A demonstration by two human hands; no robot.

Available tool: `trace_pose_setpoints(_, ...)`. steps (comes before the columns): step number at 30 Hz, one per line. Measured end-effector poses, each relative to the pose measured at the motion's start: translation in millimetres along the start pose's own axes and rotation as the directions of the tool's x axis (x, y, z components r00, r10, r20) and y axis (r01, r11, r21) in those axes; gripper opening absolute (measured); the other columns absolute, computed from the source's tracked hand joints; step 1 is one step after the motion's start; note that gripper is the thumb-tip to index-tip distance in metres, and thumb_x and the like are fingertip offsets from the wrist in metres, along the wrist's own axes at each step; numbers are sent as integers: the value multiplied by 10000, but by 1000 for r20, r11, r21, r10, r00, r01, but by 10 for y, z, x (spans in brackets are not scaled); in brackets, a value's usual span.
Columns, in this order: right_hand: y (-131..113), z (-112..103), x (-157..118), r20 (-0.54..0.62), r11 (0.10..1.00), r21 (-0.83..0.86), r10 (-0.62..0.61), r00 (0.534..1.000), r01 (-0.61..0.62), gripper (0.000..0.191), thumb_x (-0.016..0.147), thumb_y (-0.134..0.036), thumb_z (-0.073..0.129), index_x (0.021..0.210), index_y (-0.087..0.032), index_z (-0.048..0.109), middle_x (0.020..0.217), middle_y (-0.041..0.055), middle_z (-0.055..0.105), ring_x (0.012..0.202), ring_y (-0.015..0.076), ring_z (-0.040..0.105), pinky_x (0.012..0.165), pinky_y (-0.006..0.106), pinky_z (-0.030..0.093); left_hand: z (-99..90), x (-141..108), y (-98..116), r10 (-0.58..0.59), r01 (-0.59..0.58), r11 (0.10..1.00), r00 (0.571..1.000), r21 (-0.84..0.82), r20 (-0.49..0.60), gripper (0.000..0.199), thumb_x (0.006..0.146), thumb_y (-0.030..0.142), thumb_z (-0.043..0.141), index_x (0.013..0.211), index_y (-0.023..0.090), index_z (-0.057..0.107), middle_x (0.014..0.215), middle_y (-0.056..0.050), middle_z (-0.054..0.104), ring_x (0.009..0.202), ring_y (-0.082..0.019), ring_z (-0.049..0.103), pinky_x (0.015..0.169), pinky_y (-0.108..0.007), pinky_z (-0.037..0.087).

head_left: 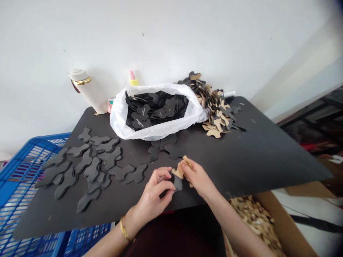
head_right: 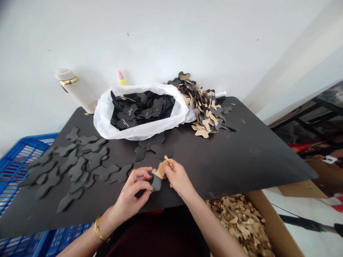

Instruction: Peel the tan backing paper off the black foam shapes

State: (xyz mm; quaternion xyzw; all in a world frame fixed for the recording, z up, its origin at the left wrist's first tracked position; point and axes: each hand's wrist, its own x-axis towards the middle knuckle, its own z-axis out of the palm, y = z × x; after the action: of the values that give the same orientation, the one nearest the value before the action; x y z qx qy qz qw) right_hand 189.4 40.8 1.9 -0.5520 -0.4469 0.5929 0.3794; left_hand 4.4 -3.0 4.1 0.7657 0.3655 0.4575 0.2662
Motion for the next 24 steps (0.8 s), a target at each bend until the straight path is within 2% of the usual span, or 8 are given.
trace_pose_setpoints(3,104,-10,93,-104,978,190,104,989,-83,325,753,-506,672,793,-196,583,544,-65,472,472,83,389,433,202,284,-6,-99,27,38,-34,996,998,82,-42,239,830,-22,578,890,209,604,1059,-66,514,1214,-261,480,958,-422,480)
trace_pose_setpoints(6,134,-8,137,-67,915,387,157,985,-119,322,734,-490,684,807,-180,635,630,-1,593,552,126,521,476,230,381,-30,-205,49,-17,19,997,999,68,-36,231,843,-11,578,892,214,598,1002,-52,546,1088,-220,519,924,-392,466)
trace_pose_setpoints(9,95,-39,174,-30,794,599,151,988,-103,252,699,-400,722,772,-204,582,612,-23,541,539,121,512,477,228,411,-42,-287,57,-200,194,974,979,-117,-44,176,886,47,563,903,221,577,978,-43,558,995,-186,545,871,-336,467)
trace_pose_setpoints(12,71,-129,185,-8,737,673,85,996,-58,269,724,-359,717,729,-217,489,542,-94,330,427,61,301,386,171,290,-33,-297,54,-449,381,847,887,-371,-112,83,936,152,551,890,221,556,959,-30,553,941,-160,552,842,-288,453)
trace_pose_setpoints(15,114,-234,106,-79,843,537,24,997,22,251,811,-436,669,846,-223,541,546,-114,216,429,56,156,363,155,160,-17,-227,39,-639,446,682,748,-580,-176,80,946,256,574,882,211,556,944,-12,545,815,-119,536,786,-246,434)
trace_pose_setpoints(19,207,-281,-116,47,998,55,-46,998,44,374,804,-424,704,1107,-231,600,636,-80,341,499,63,268,414,168,232,9,-89,7,-787,462,497,596,-735,-159,160,897,338,648,925,191,591,912,-9,578,706,-94,522,720,-234,425)
trace_pose_setpoints(21,241,-256,-213,106,992,-91,-84,991,93,339,819,-411,682,1090,-219,610,673,-59,388,543,77,335,455,183,292,28,-31,-12,-818,459,442,559,-771,-137,193,874,352,672,932,184,598,871,-7,592,690,-93,525,699,-228,426)
trace_pose_setpoints(24,278,-196,-286,90,981,-139,-127,988,139,293,880,-448,583,1054,-213,602,678,-46,416,556,93,367,475,201,314,59,35,-39,-828,448,419,546,-790,-130,207,856,352,689,919,183,588,836,2,597,675,-87,527,685,-219,428)
